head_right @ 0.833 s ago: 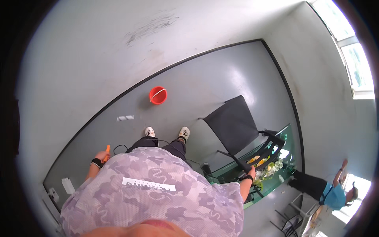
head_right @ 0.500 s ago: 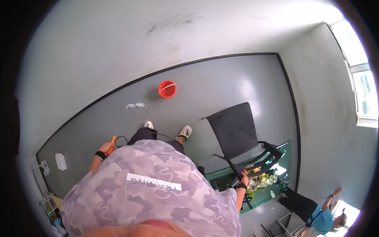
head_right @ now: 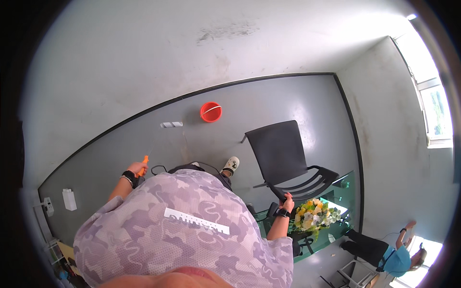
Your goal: The person is using a paint roller and a bucket to apply paint to a white wall while sitting on a chair.
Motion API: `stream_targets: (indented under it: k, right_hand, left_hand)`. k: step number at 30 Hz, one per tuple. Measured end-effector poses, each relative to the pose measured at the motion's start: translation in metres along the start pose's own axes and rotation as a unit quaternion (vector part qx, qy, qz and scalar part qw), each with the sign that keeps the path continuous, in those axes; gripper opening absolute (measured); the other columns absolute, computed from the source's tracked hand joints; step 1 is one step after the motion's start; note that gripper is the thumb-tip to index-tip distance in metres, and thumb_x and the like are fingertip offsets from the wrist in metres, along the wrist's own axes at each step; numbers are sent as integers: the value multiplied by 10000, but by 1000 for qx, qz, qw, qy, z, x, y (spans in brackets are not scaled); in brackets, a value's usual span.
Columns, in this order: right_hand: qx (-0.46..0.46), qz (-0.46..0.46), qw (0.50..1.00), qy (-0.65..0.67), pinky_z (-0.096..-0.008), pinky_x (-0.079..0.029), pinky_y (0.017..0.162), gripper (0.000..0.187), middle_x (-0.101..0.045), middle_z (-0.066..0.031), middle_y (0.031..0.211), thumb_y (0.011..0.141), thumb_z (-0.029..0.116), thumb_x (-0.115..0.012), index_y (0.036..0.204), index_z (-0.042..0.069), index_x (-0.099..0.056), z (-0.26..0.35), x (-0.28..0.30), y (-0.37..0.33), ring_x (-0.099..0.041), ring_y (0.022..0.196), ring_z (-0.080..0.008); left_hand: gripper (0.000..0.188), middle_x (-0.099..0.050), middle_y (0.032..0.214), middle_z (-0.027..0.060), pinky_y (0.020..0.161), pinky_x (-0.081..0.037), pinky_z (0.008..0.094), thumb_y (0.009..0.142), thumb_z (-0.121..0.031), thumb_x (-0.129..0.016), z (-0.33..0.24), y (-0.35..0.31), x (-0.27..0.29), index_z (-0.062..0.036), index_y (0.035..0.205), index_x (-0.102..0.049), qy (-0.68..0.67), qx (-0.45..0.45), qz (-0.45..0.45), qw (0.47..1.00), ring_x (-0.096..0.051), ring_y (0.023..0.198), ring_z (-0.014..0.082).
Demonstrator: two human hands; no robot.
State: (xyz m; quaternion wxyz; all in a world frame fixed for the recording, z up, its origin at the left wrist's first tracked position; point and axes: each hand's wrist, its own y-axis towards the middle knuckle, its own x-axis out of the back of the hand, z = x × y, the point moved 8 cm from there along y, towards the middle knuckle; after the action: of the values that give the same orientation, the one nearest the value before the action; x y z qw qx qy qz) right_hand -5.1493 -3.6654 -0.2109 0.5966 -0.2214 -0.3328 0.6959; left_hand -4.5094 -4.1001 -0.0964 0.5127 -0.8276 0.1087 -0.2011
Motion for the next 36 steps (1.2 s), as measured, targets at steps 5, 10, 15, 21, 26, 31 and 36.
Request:
stream_targets:
  k: [5,10,15,21,26,31,36]
  right_hand:
    - [0,17,999,-50,-262,-420,469,224,-506,-1,707,635,159,-627,856,126,-646,-63,-56,-49,-502,636,-136]
    - [-60,38,995,-62,-333,-476,546,278,-528,-21,832,692,174,-636,970,175,-621,-134,-50,-92,-528,739,-174]
    - [-33,127,990,-47,-271,-457,544,461,-534,-58,866,730,236,-638,1159,157,-487,-130,-67,-159,-541,756,-172]
    - [-62,142,986,-59,-281,-437,625,424,-541,-68,918,763,268,-591,1156,139,-499,-129,-83,-194,-534,816,-182]
    - [-88,136,986,-42,-289,-419,692,404,-546,-77,961,791,294,-552,1154,123,-509,-120,-90,-201,-529,867,-190]
    - [-116,130,984,-27,-297,-402,759,395,-552,-85,1004,819,321,-513,1152,108,-519,-118,-102,-197,-523,917,-198]
    - [-146,136,980,-14,-305,-384,827,400,-557,-93,1048,846,348,-474,1150,93,-529,-120,-131,-191,-518,967,-206]
  left_hand:
    - [96,-504,563,47,424,-384,278,697,-107,-576,-6,43,51,-50,672,-503,30,-21,42,998,-485,463,136]
    - [78,-510,582,43,426,-390,267,693,-92,-574,21,49,80,-43,694,-513,12,-40,10,999,-496,478,137]
    - [70,-509,581,43,433,-393,271,693,-84,-568,62,48,106,-41,693,-512,3,-15,21,1000,-494,479,143]
    - [85,-512,585,50,449,-404,285,694,-88,-575,65,16,104,-37,678,-510,53,-8,9,999,-494,479,153]
    - [94,-517,601,62,462,-409,282,706,-84,-573,29,-20,96,-30,678,-501,95,-13,11,995,-496,491,156]
    - [105,-510,597,47,462,-406,269,717,-94,-576,-14,-24,90,-38,685,-494,132,-15,46,990,-494,498,147]
    - [108,-496,600,23,438,-389,251,738,-112,-572,-40,2,79,-62,732,-476,-22,35,47,998,-481,488,120]
